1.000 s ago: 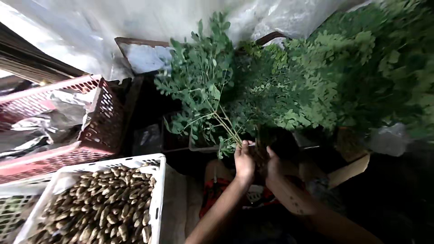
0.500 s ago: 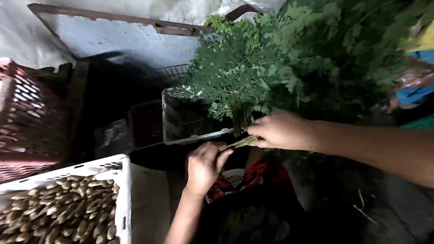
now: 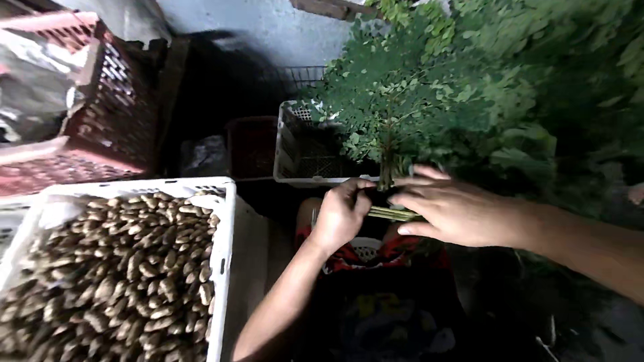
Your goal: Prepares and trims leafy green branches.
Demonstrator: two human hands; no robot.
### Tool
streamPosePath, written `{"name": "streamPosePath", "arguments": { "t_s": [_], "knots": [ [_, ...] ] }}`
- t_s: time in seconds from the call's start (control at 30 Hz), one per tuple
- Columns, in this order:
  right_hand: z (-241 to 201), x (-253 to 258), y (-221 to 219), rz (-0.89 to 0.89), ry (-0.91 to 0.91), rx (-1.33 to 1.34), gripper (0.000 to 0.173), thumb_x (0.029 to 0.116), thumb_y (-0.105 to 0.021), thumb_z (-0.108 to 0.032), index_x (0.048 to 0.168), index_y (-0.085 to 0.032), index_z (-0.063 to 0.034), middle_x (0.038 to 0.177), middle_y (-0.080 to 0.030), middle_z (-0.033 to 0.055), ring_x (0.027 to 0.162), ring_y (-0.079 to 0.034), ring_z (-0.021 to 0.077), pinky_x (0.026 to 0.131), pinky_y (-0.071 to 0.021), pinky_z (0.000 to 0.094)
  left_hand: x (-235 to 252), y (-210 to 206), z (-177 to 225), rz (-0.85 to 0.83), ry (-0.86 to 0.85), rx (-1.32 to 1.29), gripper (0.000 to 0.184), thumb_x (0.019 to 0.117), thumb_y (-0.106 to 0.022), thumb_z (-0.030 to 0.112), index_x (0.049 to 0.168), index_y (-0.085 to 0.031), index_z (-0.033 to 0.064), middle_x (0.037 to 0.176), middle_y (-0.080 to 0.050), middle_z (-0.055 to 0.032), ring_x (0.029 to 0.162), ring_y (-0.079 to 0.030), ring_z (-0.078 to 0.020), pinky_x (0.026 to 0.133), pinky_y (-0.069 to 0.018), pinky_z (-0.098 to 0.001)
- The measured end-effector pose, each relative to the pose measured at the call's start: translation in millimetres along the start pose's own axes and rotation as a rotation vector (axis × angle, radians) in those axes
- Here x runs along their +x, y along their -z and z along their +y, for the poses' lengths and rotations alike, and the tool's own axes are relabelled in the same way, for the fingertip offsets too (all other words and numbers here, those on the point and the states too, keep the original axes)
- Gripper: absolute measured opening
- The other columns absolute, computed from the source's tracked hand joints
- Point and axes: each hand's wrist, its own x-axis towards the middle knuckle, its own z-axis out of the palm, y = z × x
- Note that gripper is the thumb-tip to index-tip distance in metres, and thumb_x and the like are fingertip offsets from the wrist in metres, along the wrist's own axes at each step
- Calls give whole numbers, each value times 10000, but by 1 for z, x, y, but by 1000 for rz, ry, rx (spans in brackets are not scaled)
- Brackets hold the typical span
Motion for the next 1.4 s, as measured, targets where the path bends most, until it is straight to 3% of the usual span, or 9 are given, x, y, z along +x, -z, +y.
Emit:
{"name": "streamPosePath", "arguments": {
  "t_s": [0.1, 0.2, 0.33, 0.67, 0.83, 0.97, 1.13, 1.27, 1.4],
  "knots": [
    [8, 10, -13, -289, -154, 436, 375, 1100, -428, -443, 1081, -600, -110, 797, -578, 48, 721, -593, 168, 680, -517, 388, -2, 2, -8, 21, -41, 76, 217, 992, -582, 98, 1166, -709, 75, 875, -723, -27, 668, -653, -92, 633, -582, -317],
    [5, 6, -23, -249, -292, 404, 434, 1107, -382, -451, 1176, -560, -61, 897, -600, 152, 833, -629, 311, 755, -530, 535, -25, 9, -32, 32, 236, 179, 462, 1070, -485, 478, 1397, -606, 175, 1090, -732, -68, 927, -716, -200, 834, -603, -477],
    [27, -5, -24, -80, -454, 382, 498, 1112, -365, -428, 1330, -539, -16, 1039, -651, 252, 956, -668, 427, 833, -517, 665, -70, 13, -86, -41, 740, 569, 543, 1021, -564, 448, 1443, -571, 106, 1399, -575, -217, 1253, -592, -392, 1031, -501, -579],
    [26, 64, -25, -139, -482, 770, 420, 1120, -353, -427, 1375, -516, -136, 897, -566, 84, 708, -570, 175, 616, -507, 382, -91, 17, -95, -279, 983, 674, 381, 935, -673, 337, 1167, -702, 37, 1156, -698, -231, 1114, -658, -438, 922, -519, -666],
    [28, 87, -15, -190, -436, 828, 378, 1123, -369, -413, 1327, -544, -148, 942, -598, 106, 741, -585, 186, 655, -513, 375, -82, 39, -104, -121, 757, 269, 414, 915, -723, 182, 1310, -657, 78, 1148, -719, -118, 1018, -705, -254, 896, -586, -482],
    [40, 107, -6, -191, -386, 787, 377, 1123, -372, -400, 1313, -550, -128, 946, -604, 121, 742, -586, 193, 638, -501, 363, -47, 37, -92, 42, 324, -473, 454, 819, -835, 128, 1195, -604, 24, 945, -711, -56, 730, -697, -150, 619, -615, -311],
    [51, 140, 17, -154, -299, 649, 351, 1122, -391, -383, 1206, -584, -102, 900, -585, 101, 714, -567, 184, 615, -485, 363, 29, 30, -83, -138, 184, -302, 408, 861, -828, 189, 1209, -688, 29, 1040, -742, -45, 932, -713, -119, 867, -610, -318],
    [61, 163, 31, -212, -237, 447, 392, 1125, -377, -369, 1158, -614, -57, 993, -637, 148, 927, -633, 270, 825, -517, 494, 73, 44, -72, -247, 152, -223, 431, 897, -794, 169, 1288, -670, 37, 1141, -738, -57, 1021, -710, -105, 936, -599, -312],
    [85, 195, 31, -243, -294, 424, 443, 1115, -387, -412, 1100, -633, -44, 848, -600, 145, 708, -584, 257, 645, -495, 445, 100, 42, -89, -262, 201, -229, 365, 943, -733, 155, 1277, -666, 23, 1054, -744, -56, 922, -716, -104, 867, -606, -302]
  ]
}}
